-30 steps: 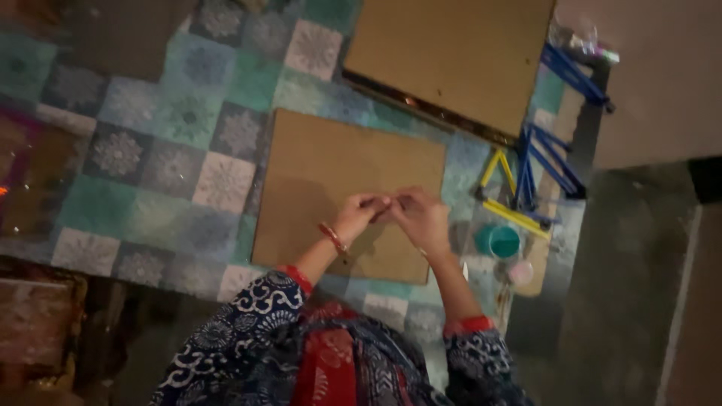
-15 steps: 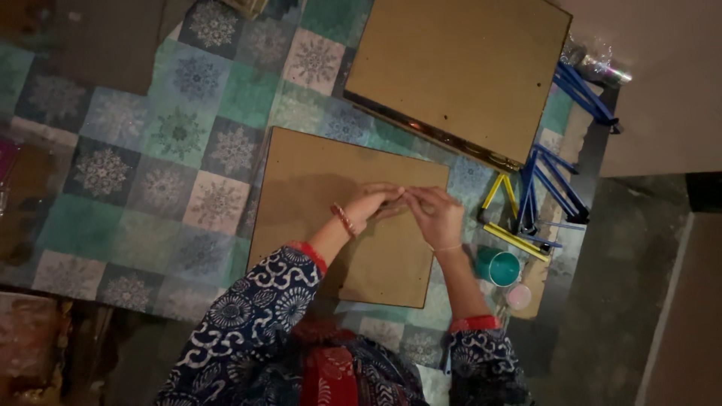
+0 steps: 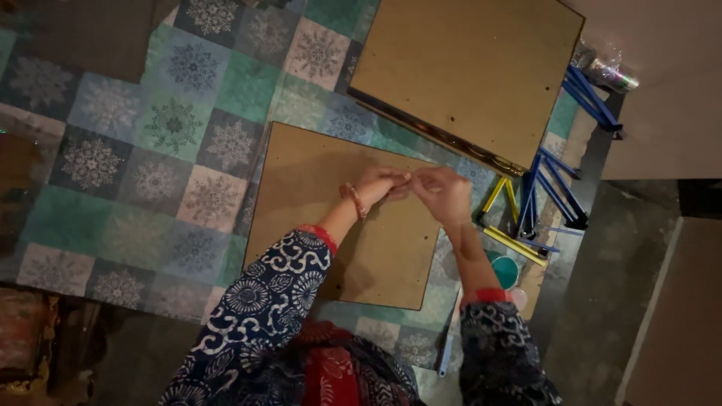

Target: The person places a square wooden backing board over a framed picture on the work table and presses it into position. They then pick up a small knife and run it along the edges of the board, trimming the overhanging backing material while holding the board steady with the other hand.

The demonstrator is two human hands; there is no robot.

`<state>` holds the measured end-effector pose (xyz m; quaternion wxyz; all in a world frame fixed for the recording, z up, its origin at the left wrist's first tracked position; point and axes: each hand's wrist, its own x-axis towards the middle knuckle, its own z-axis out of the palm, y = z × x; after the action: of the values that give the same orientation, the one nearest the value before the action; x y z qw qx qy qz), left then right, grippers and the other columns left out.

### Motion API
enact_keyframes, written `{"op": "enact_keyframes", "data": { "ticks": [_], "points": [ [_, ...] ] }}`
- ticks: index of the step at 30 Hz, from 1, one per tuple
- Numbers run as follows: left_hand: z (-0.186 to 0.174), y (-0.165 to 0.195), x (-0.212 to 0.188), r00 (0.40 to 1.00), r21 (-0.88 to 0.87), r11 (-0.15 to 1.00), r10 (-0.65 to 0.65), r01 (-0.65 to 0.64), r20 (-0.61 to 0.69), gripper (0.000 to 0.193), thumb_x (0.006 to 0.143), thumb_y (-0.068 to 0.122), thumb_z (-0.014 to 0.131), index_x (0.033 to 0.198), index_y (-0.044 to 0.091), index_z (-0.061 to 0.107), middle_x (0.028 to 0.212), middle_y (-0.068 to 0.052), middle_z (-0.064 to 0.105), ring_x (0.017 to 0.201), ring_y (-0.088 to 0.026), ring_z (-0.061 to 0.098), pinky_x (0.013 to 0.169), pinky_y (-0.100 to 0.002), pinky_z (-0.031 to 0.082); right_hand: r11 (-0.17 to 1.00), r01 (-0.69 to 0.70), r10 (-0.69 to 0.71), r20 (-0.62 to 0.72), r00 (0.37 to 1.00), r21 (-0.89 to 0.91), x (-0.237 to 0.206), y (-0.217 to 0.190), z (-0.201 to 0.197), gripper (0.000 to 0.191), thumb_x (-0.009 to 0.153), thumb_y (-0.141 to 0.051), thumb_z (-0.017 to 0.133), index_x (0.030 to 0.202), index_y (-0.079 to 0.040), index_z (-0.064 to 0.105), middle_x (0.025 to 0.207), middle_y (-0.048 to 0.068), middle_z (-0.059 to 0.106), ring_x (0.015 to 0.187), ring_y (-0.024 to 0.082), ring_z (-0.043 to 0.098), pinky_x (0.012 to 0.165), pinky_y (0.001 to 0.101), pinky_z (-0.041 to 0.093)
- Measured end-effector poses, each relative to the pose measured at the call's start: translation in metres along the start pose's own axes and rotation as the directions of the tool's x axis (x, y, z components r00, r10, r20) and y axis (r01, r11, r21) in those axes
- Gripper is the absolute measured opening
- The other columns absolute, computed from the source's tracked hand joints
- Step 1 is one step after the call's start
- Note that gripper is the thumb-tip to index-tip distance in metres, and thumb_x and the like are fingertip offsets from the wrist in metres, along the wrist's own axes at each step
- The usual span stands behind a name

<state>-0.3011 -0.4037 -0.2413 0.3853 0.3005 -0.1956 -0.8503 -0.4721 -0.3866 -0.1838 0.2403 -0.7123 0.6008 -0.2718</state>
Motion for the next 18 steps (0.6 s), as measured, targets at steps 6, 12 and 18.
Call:
{"op": "enact_keyframes", "data": {
  "ticks": [6,12,18],
  "points": [
    [-0.006,0.003,-0.026,0.807,0.982,0.059,0.58,-0.181,0.114,0.041,0.098,0.02,0.071,0.138,0.018,0.068,0.141,-0.004,0.067,0.124,-0.031,0.066,0.105,-0.045,0.056,0.987,0.11,-0.119,-0.074,0.99,-0.115,0.013,0.025,0.026,0.019,0.078,-0.013,0.083,0.096,-0.007,0.078,0.087,0.012,0.074,0.076,0.025,0.074,0.069,0.0335,0.059],
    [-0.01,0.002,-0.036,0.86,0.94,-0.342,0.475,-0.015,0.187,0.094,0.073,0.051,0.083,0.153,0.017,0.046,0.164,-0.004,0.032,0.154,-0.031,0.021,0.119,-0.074,0.013,0.989,0.081,-0.085,-0.021,0.996,-0.12,0.021,0.025,0.038,0.013,0.083,-0.014,0.079,0.094,-0.007,0.076,0.086,0.011,0.073,0.073,0.025,0.075,0.069,0.0348,0.06],
    [-0.021,-0.01,-0.031,0.867,0.933,-0.358,0.47,0.017,0.165,0.1,0.069,0.051,0.084,0.153,0.016,0.045,0.164,-0.003,0.033,0.155,-0.03,0.023,0.12,-0.073,0.014,0.964,0.145,-0.131,0.076,0.988,-0.222,0.024,0.023,0.036,0.012,0.085,-0.014,0.078,0.095,-0.006,0.077,0.086,0.013,0.072,0.074,0.03,0.072,0.068,0.0386,0.059]
  ]
}}
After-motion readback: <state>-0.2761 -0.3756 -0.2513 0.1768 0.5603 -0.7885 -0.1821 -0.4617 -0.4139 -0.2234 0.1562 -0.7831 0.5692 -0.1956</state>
